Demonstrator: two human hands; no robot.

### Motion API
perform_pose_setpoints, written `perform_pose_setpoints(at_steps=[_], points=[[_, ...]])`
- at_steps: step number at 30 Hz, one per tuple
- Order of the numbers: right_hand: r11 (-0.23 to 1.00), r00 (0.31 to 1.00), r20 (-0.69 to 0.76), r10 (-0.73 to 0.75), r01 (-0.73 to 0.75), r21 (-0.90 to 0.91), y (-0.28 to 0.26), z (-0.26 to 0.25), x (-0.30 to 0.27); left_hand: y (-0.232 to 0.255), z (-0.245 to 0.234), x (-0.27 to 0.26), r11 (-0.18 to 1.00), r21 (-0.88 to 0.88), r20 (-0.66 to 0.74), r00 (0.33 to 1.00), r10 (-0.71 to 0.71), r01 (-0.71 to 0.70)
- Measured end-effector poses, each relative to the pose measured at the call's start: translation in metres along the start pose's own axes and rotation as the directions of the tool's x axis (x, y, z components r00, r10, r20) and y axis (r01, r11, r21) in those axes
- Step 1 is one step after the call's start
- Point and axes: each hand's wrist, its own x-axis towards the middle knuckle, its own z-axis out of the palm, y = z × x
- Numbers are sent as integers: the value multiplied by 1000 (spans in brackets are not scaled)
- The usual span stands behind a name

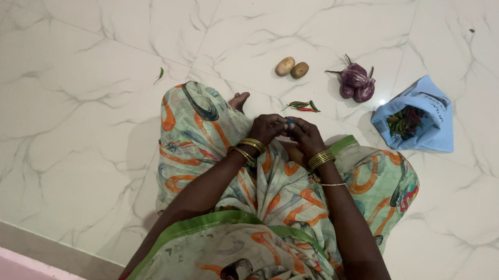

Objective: The person sits on the floor and peels potatoes using a handheld peeler. They handle the potatoes one at a time, removing the skin and placing the peeled items aside. Red onions and a bag of green chilies are visible nearby but not handled.

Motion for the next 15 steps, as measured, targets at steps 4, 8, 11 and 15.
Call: perform_pose_setpoints(at_steps=[4, 8, 11, 15], points=[[993, 1000, -7, -8, 7, -115, -3, -10, -4, -7, 0, 3, 999, -36, 9, 1000, -10, 10], [988, 1000, -20, -10, 7, -152, 6, -28, -1, -13, 1, 4, 999, -30, 29, 1000, -12, 13], [976, 997, -49, -56, 45, -214, 23, -57, 12, -13, 0, 4, 992, -115, -24, 999, -49, 45], [994, 983, -150, -107, 101, -45, 39, -70, 26, -4, -6, 5, 984, -153, 39, 996, -82, 87]])
